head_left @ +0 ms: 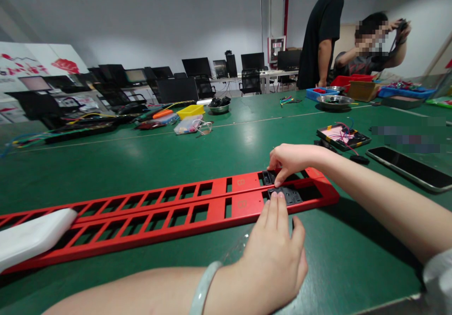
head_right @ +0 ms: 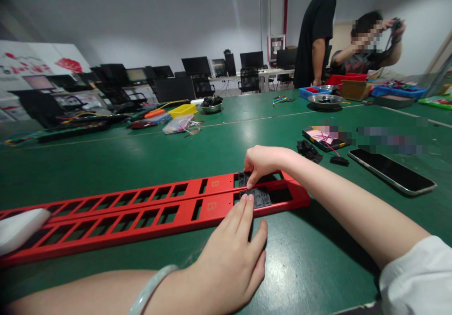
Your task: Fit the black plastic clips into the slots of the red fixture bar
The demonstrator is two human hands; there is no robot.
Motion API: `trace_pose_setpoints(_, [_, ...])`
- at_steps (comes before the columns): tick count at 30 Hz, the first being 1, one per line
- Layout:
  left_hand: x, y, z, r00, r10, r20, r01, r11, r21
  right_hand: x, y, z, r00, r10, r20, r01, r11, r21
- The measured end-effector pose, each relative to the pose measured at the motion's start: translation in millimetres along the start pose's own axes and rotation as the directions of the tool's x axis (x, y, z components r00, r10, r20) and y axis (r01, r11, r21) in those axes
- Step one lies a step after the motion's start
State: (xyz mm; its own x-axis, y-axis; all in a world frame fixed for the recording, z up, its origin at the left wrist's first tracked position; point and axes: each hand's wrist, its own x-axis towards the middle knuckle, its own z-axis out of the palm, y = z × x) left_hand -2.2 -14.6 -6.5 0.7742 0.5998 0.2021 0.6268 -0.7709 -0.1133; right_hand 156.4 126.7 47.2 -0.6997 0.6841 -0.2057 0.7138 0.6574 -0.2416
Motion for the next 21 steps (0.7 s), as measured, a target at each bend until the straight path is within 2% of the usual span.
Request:
trace_pose_setpoints(3, [0.0, 0.7, -0.6, 1.000, -0.006, 0.015, 0.006, 1.000, -0.011, -1.4, 3.9, -1.0, 0.999, -0.049, -0.001, 0.049, 0.999, 0.021])
trace_pose_setpoints(8, [0.0, 1.6, -1.4, 1.000, -0.010, 0.020, 0.010, 1.000, -0.011, 0.3, 4.6, 0.0, 0.999, -0.045, 0.009, 0.045, 0.999, 0.031])
trace_pose_setpoints(15, [0.1, 0.6, 0.3, 1.000, -0.010, 0.023, 0.011, 1.000, -0.017, 0.1, -0.3, -0.5, 1.000, -0.010, 0.014, 0.011, 0.997, -0.076])
trace_pose_setpoints(21, [1.7, 0.1, -2.5, 1.000, -0.011, 0.026, 0.011, 1.000, -0.024, 2.1, -0.1, 0.1, 1.000, 0.009, -0.001, -0.009, 1.000, 0.021])
